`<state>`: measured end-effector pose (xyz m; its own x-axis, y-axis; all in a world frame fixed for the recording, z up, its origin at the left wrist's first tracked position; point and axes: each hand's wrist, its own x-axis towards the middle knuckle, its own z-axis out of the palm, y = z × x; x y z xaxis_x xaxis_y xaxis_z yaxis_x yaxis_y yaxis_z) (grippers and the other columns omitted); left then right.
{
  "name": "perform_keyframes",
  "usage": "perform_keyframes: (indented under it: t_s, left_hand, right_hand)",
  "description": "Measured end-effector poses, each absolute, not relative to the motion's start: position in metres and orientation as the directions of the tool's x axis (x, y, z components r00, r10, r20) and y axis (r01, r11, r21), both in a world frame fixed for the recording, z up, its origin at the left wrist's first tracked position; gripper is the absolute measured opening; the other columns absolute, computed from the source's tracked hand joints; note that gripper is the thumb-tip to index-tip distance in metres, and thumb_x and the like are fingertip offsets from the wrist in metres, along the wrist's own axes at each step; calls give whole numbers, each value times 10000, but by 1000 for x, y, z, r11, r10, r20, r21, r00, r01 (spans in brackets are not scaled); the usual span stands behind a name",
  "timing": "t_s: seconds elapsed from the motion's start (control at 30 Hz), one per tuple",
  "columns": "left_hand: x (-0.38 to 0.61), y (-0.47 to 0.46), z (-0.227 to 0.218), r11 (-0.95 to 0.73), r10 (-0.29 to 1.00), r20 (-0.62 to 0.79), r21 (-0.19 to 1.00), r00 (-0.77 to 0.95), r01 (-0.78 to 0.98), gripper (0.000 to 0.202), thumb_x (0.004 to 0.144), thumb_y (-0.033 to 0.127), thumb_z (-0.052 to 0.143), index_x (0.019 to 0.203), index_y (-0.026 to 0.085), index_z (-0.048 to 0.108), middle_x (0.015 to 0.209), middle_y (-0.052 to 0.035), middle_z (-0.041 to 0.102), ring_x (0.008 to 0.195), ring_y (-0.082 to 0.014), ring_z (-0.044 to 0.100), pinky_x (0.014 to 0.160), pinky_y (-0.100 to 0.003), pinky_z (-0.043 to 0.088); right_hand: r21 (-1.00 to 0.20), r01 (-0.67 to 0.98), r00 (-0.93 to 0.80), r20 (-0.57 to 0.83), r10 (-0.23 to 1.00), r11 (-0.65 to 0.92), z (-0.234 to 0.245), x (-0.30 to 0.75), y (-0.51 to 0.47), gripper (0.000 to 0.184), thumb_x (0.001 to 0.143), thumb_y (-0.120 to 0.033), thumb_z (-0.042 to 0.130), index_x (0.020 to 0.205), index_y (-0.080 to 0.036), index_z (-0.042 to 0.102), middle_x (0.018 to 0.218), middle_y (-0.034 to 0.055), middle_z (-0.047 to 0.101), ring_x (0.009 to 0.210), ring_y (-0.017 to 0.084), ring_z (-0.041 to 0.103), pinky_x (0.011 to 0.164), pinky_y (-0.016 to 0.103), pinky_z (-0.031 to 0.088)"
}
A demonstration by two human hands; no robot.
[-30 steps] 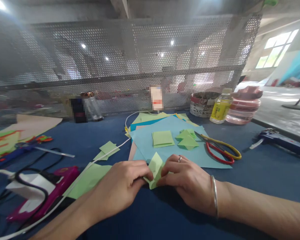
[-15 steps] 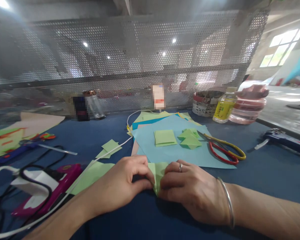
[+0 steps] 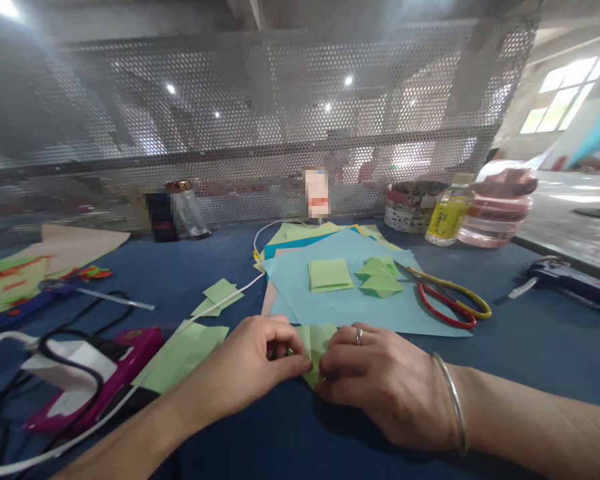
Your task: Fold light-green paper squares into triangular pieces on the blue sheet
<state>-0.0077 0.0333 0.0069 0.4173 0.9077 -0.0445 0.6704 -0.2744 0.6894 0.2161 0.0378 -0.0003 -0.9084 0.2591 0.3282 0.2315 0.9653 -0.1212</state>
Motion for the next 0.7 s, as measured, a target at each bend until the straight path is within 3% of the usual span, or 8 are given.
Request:
perform_keyframes:
  t_s: [0.27,0.53,0.7]
  left_hand:
    - [-6,33,6,-302,908,-9,680,419,668,216,842,286,610,655,184,643,693,39,491,645,-127,484,603,-240,355]
    - [-10,33,12,-317,850,-24,774,526,548,165,859,252,620,713,197,672,834,30,539,794,-139,556,761,-252,404]
    - [-7,33,11,-347,844,-12,750,536,564,209,864,232,608,660,185,602,798,40,539,774,-130,543,744,-235,402]
  right_hand:
    - [-111,240,-922,285,262,964,1,216,39,278,862,-76,475,1039,-177,664,1002,57,659,902,195,538,796,322,420]
    - [-127,229,-920,294,257,965,2,216,39,277,871,-74,465,1031,-175,666,998,59,663,910,189,537,806,325,432]
    - [-130,224,-916,311,254,966,0,216,39,255,881,-76,468,1019,-173,660,992,55,660,909,171,537,806,316,427]
